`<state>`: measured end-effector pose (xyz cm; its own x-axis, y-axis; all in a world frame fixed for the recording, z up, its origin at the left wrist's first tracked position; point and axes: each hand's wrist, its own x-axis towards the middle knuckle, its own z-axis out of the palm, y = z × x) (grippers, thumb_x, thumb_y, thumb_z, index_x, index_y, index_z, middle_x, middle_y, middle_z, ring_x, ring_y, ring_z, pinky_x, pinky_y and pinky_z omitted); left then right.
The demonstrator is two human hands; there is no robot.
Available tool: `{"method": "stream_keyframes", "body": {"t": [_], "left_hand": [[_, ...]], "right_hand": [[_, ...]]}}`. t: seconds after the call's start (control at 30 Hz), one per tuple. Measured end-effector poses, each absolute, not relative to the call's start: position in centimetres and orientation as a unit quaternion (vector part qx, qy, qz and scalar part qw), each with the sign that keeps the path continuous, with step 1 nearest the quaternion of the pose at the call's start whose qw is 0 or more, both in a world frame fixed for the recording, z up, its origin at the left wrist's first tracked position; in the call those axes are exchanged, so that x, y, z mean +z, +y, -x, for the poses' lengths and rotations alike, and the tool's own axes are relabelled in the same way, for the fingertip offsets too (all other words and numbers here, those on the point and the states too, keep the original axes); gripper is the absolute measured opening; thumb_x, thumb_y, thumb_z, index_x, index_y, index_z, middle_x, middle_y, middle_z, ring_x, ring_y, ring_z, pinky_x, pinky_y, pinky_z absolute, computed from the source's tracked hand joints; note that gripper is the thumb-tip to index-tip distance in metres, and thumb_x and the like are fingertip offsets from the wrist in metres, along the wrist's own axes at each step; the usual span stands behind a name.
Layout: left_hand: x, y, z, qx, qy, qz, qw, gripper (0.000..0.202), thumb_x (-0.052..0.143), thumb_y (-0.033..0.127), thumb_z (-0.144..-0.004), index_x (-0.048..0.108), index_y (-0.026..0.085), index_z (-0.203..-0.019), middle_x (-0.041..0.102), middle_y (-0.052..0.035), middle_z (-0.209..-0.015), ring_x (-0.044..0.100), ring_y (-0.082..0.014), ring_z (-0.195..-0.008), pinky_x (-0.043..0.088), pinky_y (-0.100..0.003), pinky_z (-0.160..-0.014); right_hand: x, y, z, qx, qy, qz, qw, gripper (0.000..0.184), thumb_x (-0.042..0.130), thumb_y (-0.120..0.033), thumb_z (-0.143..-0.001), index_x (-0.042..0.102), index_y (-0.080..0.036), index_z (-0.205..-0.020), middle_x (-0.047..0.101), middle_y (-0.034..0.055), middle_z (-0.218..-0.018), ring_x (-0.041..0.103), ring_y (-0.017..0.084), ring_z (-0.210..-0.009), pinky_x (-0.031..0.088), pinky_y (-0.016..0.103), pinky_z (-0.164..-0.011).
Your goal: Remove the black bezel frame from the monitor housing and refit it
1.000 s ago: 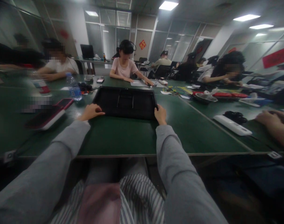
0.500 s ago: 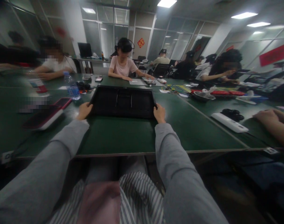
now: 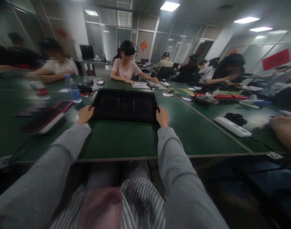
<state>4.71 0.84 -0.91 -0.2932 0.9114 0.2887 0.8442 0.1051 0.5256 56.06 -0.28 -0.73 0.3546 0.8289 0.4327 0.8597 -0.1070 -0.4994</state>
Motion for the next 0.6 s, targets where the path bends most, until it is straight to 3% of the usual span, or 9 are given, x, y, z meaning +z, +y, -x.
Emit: {"method": "stream_keyframes", "body": {"t": [0.23,0.4,0.6], "left_hand": [[-1.1,1.7,-3.9,0.282,0.734,-0.615,0.062,0.049,0.056,0.041,-0.102,0.07,0.013,-0.14,0.074,-0.0206,-0.135,0.068,-0.0379,-0.128,0.051,-0.045,-0.108],[-1.4,1.9,-3.9,0.297,0.737,-0.602,0.077,0.056,0.055,0.05,-0.103,0.069,0.011,-0.141,0.073,-0.0213,-0.136,0.066,-0.0389,-0.13,0.05,-0.046,-0.109],[-0.9,1.5,-3.0,0.35,0.728,-0.583,0.085,0.05,0.056,0.055,-0.102,0.078,0.014,-0.12,0.077,-0.0216,-0.127,0.07,-0.0369,-0.124,0.05,-0.044,-0.107]], "right_hand": [[-1.9,1.5,-57.8,0.031,-0.571,0.704,0.421,0.052,0.064,-0.027,-0.091,0.07,-0.01,-0.14,0.076,0.0188,-0.13,0.073,0.03,-0.121,0.053,0.05,-0.113],[-2.1,1.8,-57.7,0.038,-0.552,0.692,0.463,0.051,0.066,-0.033,-0.087,0.073,-0.013,-0.133,0.079,0.0175,-0.116,0.074,0.031,-0.11,0.055,0.053,-0.109],[-1.7,1.0,-58.0,0.126,-0.56,0.675,0.464,0.068,0.07,-0.039,-0.086,0.061,-0.016,-0.15,0.076,0.0143,-0.122,0.073,0.031,-0.111,0.059,0.051,-0.102]]}}
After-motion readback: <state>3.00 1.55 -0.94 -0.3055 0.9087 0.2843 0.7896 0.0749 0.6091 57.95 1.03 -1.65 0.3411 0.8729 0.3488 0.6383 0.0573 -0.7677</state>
